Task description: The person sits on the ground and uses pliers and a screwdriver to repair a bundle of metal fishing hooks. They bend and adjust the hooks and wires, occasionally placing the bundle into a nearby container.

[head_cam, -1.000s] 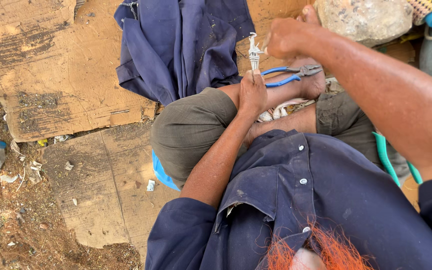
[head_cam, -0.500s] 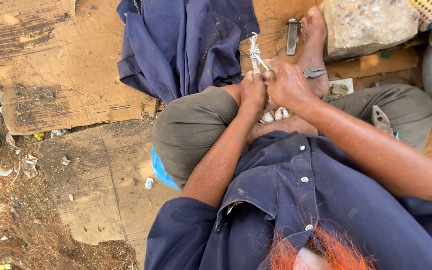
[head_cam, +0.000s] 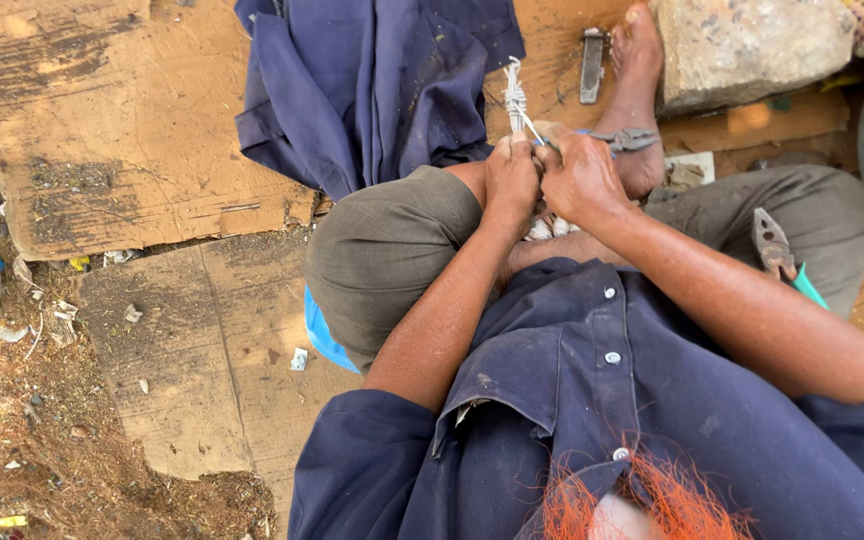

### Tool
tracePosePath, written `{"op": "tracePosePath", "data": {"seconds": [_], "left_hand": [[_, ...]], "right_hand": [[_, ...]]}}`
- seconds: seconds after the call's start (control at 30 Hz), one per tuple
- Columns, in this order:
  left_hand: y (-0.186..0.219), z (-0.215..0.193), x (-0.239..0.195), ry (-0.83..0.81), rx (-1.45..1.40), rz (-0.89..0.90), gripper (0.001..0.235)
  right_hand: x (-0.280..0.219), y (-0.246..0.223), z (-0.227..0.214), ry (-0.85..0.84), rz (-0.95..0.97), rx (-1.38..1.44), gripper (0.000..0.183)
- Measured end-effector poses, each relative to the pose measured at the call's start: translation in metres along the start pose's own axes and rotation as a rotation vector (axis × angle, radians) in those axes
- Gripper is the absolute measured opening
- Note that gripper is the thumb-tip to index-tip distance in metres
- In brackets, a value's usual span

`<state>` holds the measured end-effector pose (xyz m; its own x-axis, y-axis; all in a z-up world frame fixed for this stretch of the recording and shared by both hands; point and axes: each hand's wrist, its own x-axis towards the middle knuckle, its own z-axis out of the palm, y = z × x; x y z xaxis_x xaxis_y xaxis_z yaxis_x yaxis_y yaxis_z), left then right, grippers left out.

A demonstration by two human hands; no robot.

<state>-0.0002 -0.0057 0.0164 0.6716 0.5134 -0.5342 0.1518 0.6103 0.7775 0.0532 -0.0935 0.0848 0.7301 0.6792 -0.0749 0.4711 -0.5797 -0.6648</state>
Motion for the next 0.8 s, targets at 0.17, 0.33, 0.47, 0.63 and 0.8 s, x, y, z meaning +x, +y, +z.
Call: {"op": "tracePosePath", "data": {"seconds": [0.17,0.33,0.47,0.63,0.8], "left_hand": [[0.001,-0.001,0.003,0.02,0.072,-0.018,0.031],[-0.015,-0.003,0.01,0.013,0.055,0.021,0.033],[-0.018,-0.005,0.015,0.003,0.148,0.295,0.037],[-0.02,-0.008,0.018,0.018,0.273,0.048,0.036],[-0.033,-0.007,0.027,0.079,0.658,0.473,0.044]], "right_hand": [[0.014,0.006,0.003,0.081,-0.117,0.016,0.033],[0.011,0.012,0.009,0.037,0.025,0.043,0.032],[0.012,0.009,0.015,0.083,0.018,0.05,0.035],[0.007,0.012,0.015,0.094,0.047,0.104,0.035],[0.024,0.027,0.002,0.001,0.052,0.081,0.035]]}}
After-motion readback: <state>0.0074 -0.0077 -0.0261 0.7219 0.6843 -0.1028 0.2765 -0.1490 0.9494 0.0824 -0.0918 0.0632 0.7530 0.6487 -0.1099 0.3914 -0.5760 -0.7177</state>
